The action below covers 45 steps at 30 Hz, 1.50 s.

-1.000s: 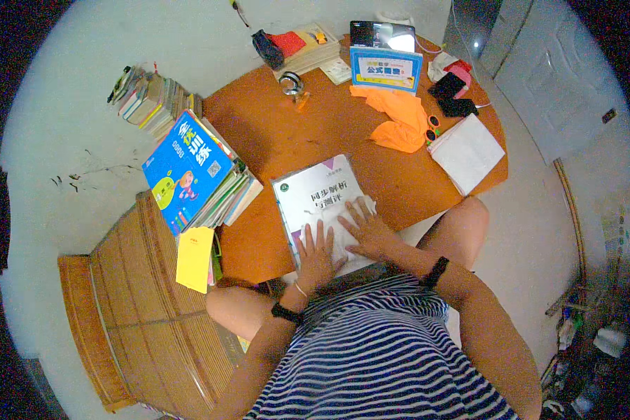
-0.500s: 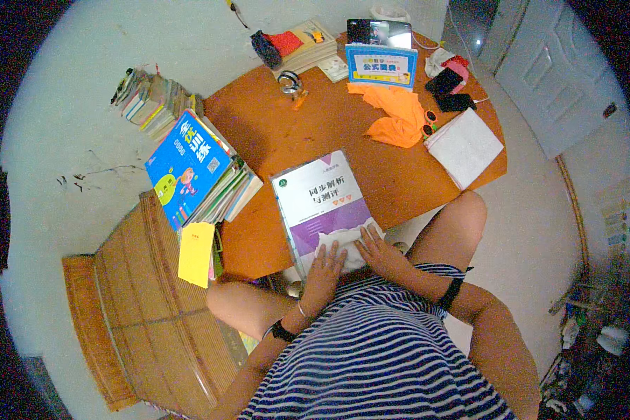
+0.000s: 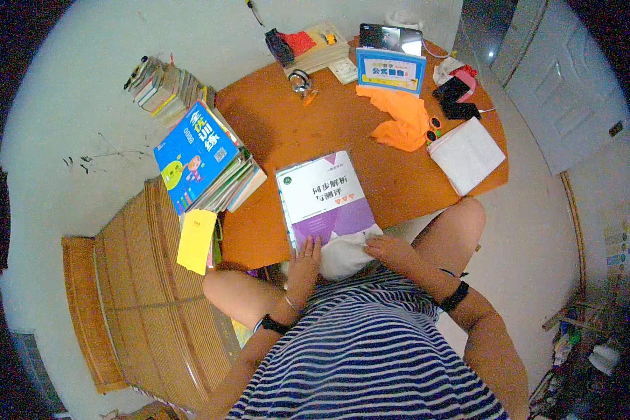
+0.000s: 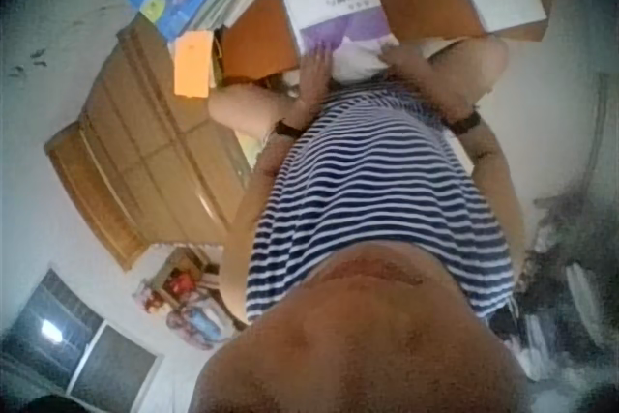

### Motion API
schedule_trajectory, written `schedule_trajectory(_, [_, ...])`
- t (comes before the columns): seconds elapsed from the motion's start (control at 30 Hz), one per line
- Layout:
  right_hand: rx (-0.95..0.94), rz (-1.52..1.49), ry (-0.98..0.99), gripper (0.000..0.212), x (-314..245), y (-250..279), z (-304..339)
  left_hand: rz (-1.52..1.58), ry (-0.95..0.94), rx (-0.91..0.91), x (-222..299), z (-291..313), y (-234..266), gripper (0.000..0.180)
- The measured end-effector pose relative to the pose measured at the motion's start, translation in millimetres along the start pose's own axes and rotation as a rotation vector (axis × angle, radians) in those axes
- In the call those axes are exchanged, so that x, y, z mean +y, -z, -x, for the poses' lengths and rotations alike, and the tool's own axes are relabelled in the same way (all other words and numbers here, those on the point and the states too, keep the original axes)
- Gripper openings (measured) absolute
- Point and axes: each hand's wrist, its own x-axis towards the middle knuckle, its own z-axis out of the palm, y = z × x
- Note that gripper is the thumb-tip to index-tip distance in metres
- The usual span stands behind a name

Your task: Sort and stack books on a wooden desk.

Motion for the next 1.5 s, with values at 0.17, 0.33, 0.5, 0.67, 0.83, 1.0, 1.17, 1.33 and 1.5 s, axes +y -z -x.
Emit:
schedule_trajectory(0.17, [0.191,-0.092,0.005,0.044,-12,88,-9,-0.027,-0.093,0.018,-1,3,46,0.044])
schedule_trajectory(0.33, [0.471,-0.214,-0.03,0.038,-20,155,-4,0.253,0.017,0.216,4,9,146,0.029])
schedule_trajectory(0.5, [1.022,-0.393,-0.223,0.023,-20,161,-7,0.481,0.047,0.586,-2,-9,195,0.015])
schedule_trajectory(0.67, [1.02,-0.57,-0.799,0.03,-8,161,-5,1.007,0.363,0.372,-45,-46,168,0.021])
schedule_trajectory(0.83, [0.802,-0.805,-0.822,0.04,16,108,-4,1.174,0.549,0.258,-84,-57,21,0.024])
schedule_trajectory(1.0, [0.431,-0.589,-0.471,0.048,36,58,-21,0.819,0.626,0.284,-108,-39,-50,0.026])
schedule_trajectory(1.17, [-0.176,-0.218,-0.577,0.064,24,1,-52,0.496,0.514,0.089,-93,-47,-28,0.032])
schedule_trajectory(1.33, [-0.002,-0.056,-0.431,0.068,23,-31,-128,0.701,0.58,0.231,-99,-39,-49,0.032])
schedule_trajectory(1.5, [0.119,0.021,-0.311,0.058,-3,-36,-204,0.696,0.53,0.203,-100,-42,-43,0.031])
